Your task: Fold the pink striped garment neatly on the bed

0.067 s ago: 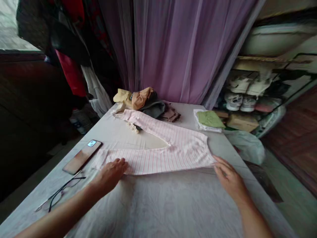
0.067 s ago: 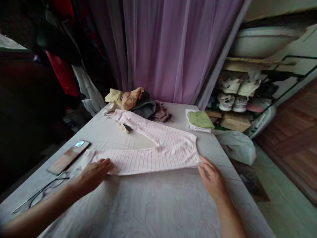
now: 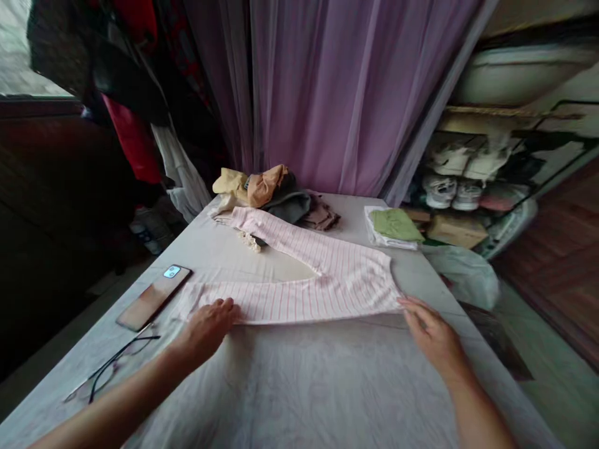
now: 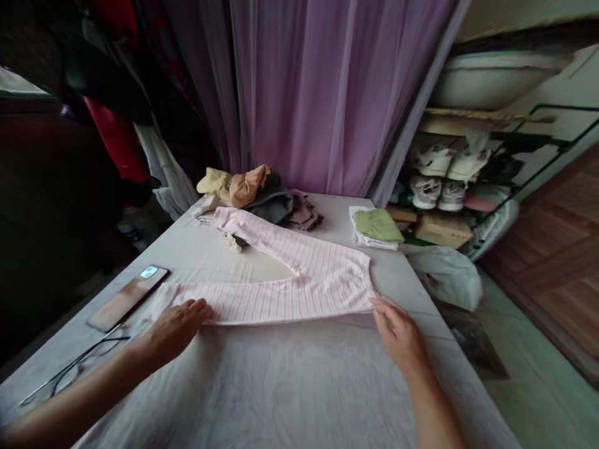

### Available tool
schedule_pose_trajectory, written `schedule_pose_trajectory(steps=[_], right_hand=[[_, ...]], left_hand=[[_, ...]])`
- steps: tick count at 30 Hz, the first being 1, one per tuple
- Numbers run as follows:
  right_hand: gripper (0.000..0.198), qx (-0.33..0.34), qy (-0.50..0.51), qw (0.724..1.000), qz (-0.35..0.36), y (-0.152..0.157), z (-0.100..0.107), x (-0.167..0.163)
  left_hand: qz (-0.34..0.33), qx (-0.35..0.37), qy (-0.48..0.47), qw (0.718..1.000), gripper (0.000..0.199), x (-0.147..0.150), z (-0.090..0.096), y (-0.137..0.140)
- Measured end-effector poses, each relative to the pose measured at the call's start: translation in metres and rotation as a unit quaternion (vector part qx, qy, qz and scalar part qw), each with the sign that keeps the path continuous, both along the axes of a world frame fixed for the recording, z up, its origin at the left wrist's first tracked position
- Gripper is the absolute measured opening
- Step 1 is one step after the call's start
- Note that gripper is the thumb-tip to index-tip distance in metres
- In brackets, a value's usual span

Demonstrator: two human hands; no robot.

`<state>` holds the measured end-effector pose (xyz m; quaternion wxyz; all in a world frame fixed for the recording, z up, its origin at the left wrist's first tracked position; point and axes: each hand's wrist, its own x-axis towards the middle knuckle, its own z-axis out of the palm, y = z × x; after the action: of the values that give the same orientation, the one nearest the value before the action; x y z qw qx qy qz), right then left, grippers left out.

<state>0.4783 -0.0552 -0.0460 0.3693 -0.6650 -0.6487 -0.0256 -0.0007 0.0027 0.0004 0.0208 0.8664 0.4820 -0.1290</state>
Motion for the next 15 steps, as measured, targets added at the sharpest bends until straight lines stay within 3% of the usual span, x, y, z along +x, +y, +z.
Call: schedule_pose_trajectory(steps=[5, 12, 15], right_hand=[[0.035, -0.055, 0.011, 0.996, -0.075, 0.011, 0.008, 0.004], [0.039, -0.113, -0.002, 0.990, -0.081, 0.042, 0.017, 0.011], [0.041, -0.149, -0.006, 0.985, -0.084, 0.053, 0.013, 0.014]], left_hand=[[0.021, 0.007, -0.010, 1.000, 0.032, -0.006, 0.005, 0.008], [0.058, 0.067, -0.076, 0.993, 0.031, -0.024, 0.002, 0.041], [0.085, 0.053, -0.088, 0.991, 0.033, -0.025, -0.002, 0.058]])
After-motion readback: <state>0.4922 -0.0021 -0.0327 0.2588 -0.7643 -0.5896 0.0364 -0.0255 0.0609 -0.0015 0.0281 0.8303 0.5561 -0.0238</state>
